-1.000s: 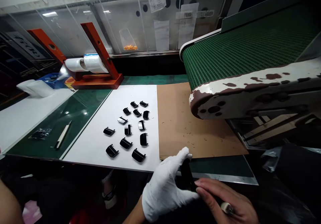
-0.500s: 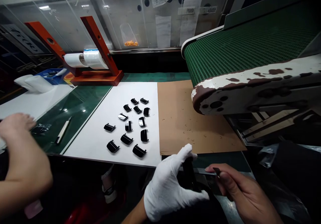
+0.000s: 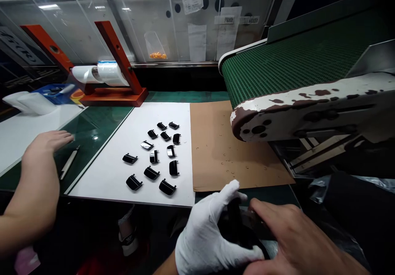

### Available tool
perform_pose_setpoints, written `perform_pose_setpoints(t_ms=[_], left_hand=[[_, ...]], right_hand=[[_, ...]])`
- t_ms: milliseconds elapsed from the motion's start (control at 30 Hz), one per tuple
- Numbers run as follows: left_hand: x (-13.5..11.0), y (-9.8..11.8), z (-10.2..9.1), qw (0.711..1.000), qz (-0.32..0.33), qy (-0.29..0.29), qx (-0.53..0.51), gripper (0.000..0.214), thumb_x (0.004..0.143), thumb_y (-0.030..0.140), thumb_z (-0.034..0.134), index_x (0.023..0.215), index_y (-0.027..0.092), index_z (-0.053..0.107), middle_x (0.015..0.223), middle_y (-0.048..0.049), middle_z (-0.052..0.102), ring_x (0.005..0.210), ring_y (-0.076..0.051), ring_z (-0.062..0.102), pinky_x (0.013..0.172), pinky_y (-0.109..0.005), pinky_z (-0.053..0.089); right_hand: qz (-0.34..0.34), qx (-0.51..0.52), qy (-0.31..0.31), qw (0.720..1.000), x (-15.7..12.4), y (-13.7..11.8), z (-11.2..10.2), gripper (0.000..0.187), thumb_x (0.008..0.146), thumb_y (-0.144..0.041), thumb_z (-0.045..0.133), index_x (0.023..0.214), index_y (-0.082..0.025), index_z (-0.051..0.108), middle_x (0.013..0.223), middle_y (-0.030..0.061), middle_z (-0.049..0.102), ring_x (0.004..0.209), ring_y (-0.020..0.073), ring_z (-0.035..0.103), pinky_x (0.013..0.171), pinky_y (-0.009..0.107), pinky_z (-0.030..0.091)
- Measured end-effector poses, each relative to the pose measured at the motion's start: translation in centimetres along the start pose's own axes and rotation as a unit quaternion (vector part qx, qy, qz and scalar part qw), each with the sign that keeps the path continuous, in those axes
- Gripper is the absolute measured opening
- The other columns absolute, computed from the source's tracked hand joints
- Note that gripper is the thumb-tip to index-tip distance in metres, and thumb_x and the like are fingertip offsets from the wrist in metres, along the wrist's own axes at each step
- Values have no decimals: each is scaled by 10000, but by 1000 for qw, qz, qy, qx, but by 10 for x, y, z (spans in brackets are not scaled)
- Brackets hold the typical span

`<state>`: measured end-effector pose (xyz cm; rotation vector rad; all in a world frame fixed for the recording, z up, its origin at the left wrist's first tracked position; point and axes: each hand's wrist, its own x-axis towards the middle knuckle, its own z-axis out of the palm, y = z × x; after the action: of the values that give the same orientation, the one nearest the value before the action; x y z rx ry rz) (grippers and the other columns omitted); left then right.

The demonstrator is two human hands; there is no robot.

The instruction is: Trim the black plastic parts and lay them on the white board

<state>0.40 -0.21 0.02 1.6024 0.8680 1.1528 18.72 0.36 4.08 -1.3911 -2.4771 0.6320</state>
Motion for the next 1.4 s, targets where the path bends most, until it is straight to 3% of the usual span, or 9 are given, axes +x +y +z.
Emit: perform_pose_setpoints(t_ms=[333, 467, 700, 933, 1100, 1400], left_hand=[[2, 2, -5, 1000, 2, -19, -13, 966, 567, 238, 883, 1382, 388, 386, 1173, 42, 656, 1003, -192, 659, 937, -262, 507], [2, 4, -5, 1000, 1, -19, -18, 967, 562, 211, 886, 1376, 388, 396, 1172, 43, 657, 1001, -188, 663, 937, -252, 510], [2, 6, -5, 1000, 3, -16, -5, 907, 580, 273, 880, 1365, 313, 428, 1143, 8, 673, 980, -203, 673, 919, -273, 531], [2, 5, -4, 1000, 28, -4, 6, 963, 541, 229, 897, 1365, 361, 416, 1138, 53, 669, 981, -164, 672, 916, -203, 510], [1, 2, -4, 999, 31, 3, 21, 963, 531, 231, 902, 1357, 358, 423, 1128, 51, 668, 971, -164, 677, 914, -188, 510], [-1, -1, -2, 999, 25, 16, 37, 950, 551, 271, 890, 1367, 339, 408, 1124, 45, 670, 964, -160, 680, 911, -185, 516]], right_hand=[[6, -14, -17, 1000, 5, -4, -1, 570, 607, -723, 642, 835, -204, 589, 687, 60, 684, 545, 265, 658, 463, 334, 466], [-15, -36, 2, 999, 6, -5, 1, 533, 642, -711, 611, 775, -197, 566, 636, 59, 664, 496, 257, 644, 431, 331, 434], [-31, -48, 32, 998, 5, -4, 4, 663, 682, -849, 388, 700, -200, 523, 561, 50, 627, 416, 225, 602, 395, 321, 381], [-36, -50, 51, 997, 4, -5, 10, 822, 709, -873, 177, 715, -155, 577, 559, 73, 617, 443, 245, 619, 412, 339, 421], [-54, -73, 103, 991, 5, -6, 14, 789, 750, -841, 145, 676, -173, 558, 517, 51, 606, 387, 225, 599, 370, 329, 365], [-87, -107, 140, 981, 5, -5, 17, 760, 809, -783, 115, 686, -178, 558, 492, 26, 578, 364, 197, 573, 372, 320, 357]])
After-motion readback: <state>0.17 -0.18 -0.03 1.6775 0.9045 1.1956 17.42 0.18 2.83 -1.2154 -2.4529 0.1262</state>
